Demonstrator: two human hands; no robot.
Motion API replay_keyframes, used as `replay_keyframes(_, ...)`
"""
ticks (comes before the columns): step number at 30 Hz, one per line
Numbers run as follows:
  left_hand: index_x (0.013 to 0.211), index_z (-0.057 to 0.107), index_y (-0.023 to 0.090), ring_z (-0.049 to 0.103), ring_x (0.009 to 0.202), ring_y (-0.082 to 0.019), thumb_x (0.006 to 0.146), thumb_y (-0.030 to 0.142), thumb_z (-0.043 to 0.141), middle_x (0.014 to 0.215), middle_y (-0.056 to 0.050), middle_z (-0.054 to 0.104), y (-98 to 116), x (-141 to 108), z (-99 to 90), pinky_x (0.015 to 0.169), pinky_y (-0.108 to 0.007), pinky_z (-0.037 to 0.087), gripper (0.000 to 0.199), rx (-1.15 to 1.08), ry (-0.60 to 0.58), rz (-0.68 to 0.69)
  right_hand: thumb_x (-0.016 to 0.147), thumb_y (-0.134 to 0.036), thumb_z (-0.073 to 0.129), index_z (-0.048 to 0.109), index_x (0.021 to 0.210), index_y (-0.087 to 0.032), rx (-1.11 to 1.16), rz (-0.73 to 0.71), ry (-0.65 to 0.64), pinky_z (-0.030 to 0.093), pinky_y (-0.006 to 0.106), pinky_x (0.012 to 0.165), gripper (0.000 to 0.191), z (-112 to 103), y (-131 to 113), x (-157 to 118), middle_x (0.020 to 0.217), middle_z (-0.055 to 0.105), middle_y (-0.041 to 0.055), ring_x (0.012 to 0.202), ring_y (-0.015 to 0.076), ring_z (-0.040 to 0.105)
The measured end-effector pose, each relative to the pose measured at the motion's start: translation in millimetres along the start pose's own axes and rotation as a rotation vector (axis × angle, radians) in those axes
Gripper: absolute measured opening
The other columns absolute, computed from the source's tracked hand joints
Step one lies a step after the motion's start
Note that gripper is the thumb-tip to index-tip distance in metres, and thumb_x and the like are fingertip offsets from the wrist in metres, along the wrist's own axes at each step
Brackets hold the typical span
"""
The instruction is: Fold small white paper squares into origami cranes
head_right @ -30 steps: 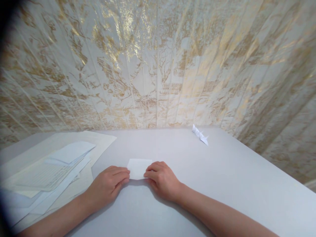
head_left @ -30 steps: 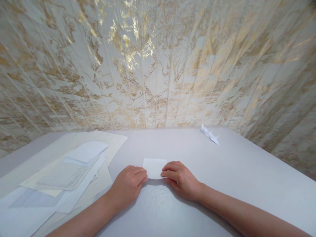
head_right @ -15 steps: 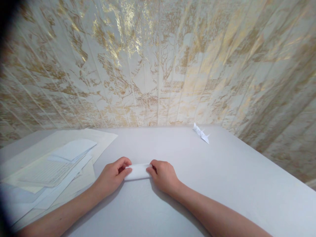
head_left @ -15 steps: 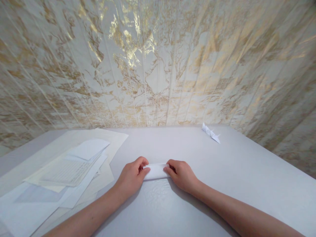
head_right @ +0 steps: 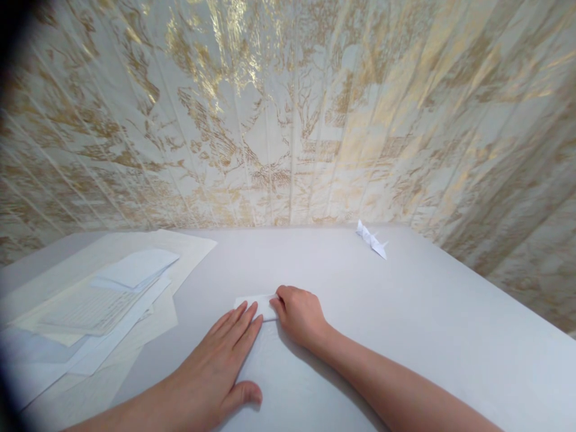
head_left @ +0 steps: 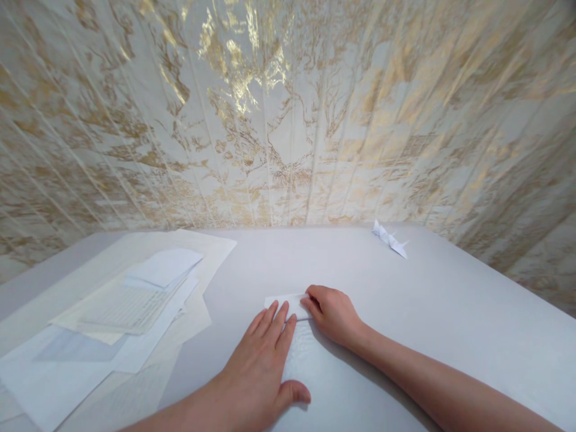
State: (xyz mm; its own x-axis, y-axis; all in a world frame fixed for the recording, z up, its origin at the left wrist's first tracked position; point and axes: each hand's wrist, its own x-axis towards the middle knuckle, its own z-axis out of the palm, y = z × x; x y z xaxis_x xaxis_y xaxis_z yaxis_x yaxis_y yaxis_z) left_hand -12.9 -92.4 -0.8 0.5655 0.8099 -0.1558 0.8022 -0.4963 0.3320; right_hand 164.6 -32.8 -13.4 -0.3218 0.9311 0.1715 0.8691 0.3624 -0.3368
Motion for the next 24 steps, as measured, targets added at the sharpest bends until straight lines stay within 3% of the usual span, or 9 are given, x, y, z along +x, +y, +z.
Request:
replay_keyframes(3,0.139,0.028,0.013,0.009,0.136,-0.034,0.073,0.062,0.050,0.147,-0.019,0.013,-3.5,0.9,3.8,0.108,-0.054,0.017,0.085,-0.012,0.021,0.018,0.085,-0.020,0.046,0.059,0.072,-0.017,0.068,0.015,0.007,0.032,0.024,0.057,0.019,1.6,3.2,0.1,0.071,0.065,0.0045,0.063,0.0150,0.055)
replay_keyframes(5,0.138,0.031,0.017,0.012,0.135,-0.035,0.072,0.062,0.051,0.147,-0.018,0.018,-8.3,1.5,7.8,0.107,-0.055,0.018,0.082,-0.022,0.105,0.055,0.084,-0.019,0.046,0.058,0.070,-0.017,0.186,0.016,0.040,0.034,0.023,0.057,0.019,2.6,6.9,-0.2,0.067,0.063,0.0029,0.061,0.0140,0.054)
replay_keyframes(8,0.137,0.032,0.020,0.017,0.135,-0.033,0.078,0.054,0.050,0.148,-0.013,0.023,-18.0,3.4,8.1,0.107,-0.053,0.021,0.070,-0.110,0.405,0.099,0.084,-0.022,0.046,0.056,0.066,-0.017,0.423,-0.004,0.156,0.036,0.022,0.055,0.021,2.6,11.6,-2.1,0.059,0.058,0.0004,0.057,0.0122,0.051)
replay_keyframes(11,0.130,0.040,0.020,0.034,0.127,-0.029,0.079,0.045,0.050,0.140,-0.012,0.038,-25.0,6.3,-3.5,0.102,-0.044,0.032,0.058,-0.390,0.641,-0.007,0.083,-0.026,0.046,0.055,0.065,-0.017,0.546,-0.062,0.263,0.038,0.021,0.052,0.022,1.5,12.4,-5.3,0.057,0.056,-0.0003,0.054,0.0115,0.049)
replay_keyframes(13,0.112,0.056,0.021,0.053,0.103,-0.025,0.074,0.044,0.055,0.116,-0.009,0.059,-26.1,8.3,-14.3,0.088,-0.038,0.042,0.044,-0.635,0.604,-0.122,0.083,-0.027,0.046,0.057,0.065,-0.017,0.562,-0.112,0.290,0.039,0.021,0.052,0.023,0.9,11.4,-7.2,0.058,0.057,0.0002,0.054,0.0115,0.050)
replay_keyframes(14,0.099,0.063,0.020,0.056,0.087,-0.022,0.073,0.044,0.055,0.100,-0.007,0.065,-25.8,9.3,-18.9,0.078,-0.034,0.045,0.036,-0.759,0.513,-0.171,0.083,-0.026,0.046,0.057,0.066,-0.017,0.562,-0.134,0.297,0.040,0.021,0.052,0.022,0.9,10.9,-7.8,0.058,0.058,0.0005,0.054,0.0116,0.051)
replay_keyframes(17,0.075,0.064,0.016,0.047,0.058,-0.013,0.070,0.049,0.056,0.061,0.000,0.055,-24.1,12.3,-26.5,0.055,-0.024,0.038,0.034,-1.080,0.391,-0.262,0.083,-0.025,0.045,0.059,0.067,-0.017,0.545,-0.178,0.317,0.042,0.021,0.053,0.023,1.3,10.1,-8.8,0.060,0.061,0.0013,0.055,0.0118,0.053)
replay_keyframes(21,0.067,0.063,0.014,0.036,0.049,-0.008,0.063,0.047,0.065,0.053,0.004,0.046,-26.1,15.8,-25.9,0.046,-0.020,0.025,0.033,-1.226,0.274,-0.319,0.085,-0.025,0.045,0.060,0.070,-0.018,0.503,-0.253,0.330,0.043,0.022,0.055,0.023,1.0,10.5,-9.6,0.063,0.063,0.0026,0.057,0.0123,0.055)
replay_keyframes(24,0.065,0.063,0.014,0.035,0.049,-0.007,0.061,0.044,0.067,0.054,0.004,0.047,-28.1,17.0,-26.2,0.047,-0.020,0.024,0.031,-1.249,0.204,-0.327,0.087,-0.025,0.045,0.061,0.072,-0.018,0.487,-0.338,0.352,0.044,0.022,0.055,0.022,-0.7,10.2,-10.6,0.063,0.063,0.0030,0.058,0.0126,0.056)
